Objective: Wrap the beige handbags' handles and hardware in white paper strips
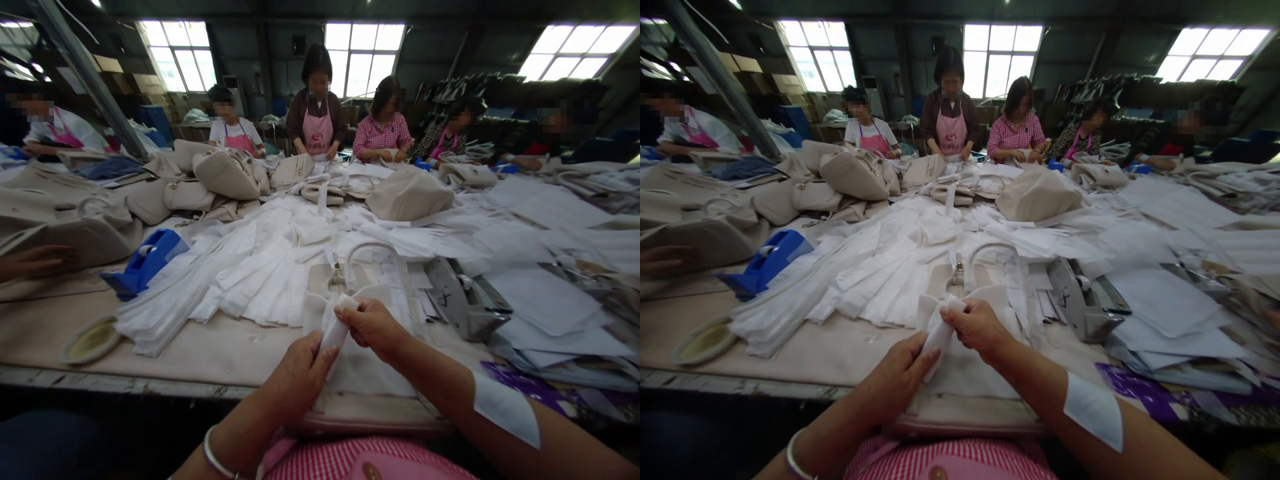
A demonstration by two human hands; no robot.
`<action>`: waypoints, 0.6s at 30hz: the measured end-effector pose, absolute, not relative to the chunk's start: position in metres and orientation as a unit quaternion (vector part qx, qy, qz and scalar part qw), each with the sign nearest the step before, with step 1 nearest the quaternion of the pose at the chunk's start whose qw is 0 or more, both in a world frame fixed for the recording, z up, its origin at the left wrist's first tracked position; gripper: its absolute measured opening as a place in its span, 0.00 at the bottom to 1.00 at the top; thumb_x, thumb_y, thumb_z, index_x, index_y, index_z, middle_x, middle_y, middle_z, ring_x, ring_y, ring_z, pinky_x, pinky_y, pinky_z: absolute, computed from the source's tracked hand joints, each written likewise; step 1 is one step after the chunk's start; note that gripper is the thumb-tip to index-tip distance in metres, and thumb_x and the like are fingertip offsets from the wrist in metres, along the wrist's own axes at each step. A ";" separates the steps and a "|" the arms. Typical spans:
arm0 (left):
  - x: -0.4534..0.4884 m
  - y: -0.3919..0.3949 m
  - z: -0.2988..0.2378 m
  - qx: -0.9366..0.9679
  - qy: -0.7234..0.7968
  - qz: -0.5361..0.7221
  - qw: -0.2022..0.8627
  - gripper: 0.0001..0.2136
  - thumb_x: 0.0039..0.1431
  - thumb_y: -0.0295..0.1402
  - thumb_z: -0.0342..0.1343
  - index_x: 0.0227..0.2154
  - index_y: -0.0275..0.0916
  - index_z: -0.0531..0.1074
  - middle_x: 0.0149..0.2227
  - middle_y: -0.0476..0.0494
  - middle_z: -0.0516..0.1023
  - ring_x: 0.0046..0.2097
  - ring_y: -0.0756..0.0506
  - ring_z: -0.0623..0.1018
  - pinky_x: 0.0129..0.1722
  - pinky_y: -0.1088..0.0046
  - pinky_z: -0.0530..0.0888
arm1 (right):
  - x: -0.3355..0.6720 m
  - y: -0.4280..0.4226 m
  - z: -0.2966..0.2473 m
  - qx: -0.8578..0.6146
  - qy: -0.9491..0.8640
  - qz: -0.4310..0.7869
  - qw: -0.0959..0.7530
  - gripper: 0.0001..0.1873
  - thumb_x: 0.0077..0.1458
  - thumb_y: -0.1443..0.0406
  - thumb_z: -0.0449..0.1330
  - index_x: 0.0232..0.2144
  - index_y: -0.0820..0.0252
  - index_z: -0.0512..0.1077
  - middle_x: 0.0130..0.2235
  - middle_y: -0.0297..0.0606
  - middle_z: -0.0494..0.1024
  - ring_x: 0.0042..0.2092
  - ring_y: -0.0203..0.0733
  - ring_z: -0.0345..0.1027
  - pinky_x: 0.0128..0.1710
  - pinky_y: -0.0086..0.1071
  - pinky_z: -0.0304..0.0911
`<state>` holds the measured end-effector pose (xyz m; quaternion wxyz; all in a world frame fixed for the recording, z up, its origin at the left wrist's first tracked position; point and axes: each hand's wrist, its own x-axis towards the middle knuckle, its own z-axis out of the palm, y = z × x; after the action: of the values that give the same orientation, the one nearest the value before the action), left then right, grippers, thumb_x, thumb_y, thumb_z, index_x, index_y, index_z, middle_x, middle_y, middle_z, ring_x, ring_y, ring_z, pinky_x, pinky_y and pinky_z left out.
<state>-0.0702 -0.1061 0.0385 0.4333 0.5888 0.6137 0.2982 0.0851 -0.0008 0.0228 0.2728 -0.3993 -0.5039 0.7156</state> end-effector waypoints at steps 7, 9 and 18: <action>-0.075 -0.100 0.027 0.496 0.597 0.360 0.517 0.18 0.61 0.46 0.51 0.39 0.35 0.75 0.32 0.46 0.77 0.34 0.45 0.73 0.34 0.73 0.68 | 0.110 0.010 0.021 -0.358 -0.454 0.798 0.172 0.26 0.53 0.45 0.59 0.34 0.65 0.71 0.26 0.32 0.69 0.18 0.26 0.54 0.15 0.23 0.46; -0.075 -0.099 0.025 0.479 0.582 0.374 0.540 0.19 0.60 0.46 0.51 0.42 0.35 0.75 0.33 0.45 0.77 0.35 0.45 0.73 0.34 0.74 0.69 | 0.109 0.006 0.020 -0.389 -0.410 0.816 0.123 0.26 0.53 0.45 0.58 0.33 0.65 0.70 0.24 0.29 0.66 0.17 0.24 0.47 0.14 0.22 0.39; -0.077 -0.102 0.030 0.516 0.575 0.367 0.518 0.18 0.61 0.40 0.51 0.49 0.38 0.74 0.41 0.42 0.79 0.44 0.40 0.75 0.42 0.69 0.72 | 0.111 0.006 0.033 -0.387 -0.319 0.856 0.123 0.18 0.54 0.53 0.58 0.29 0.63 0.68 0.22 0.28 0.62 0.18 0.25 0.41 0.16 0.21 0.34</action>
<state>-0.0772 -0.1019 0.0296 0.5183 0.5157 0.5752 0.3669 0.1105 0.0057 0.0329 0.1235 -0.3872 -0.3188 0.8562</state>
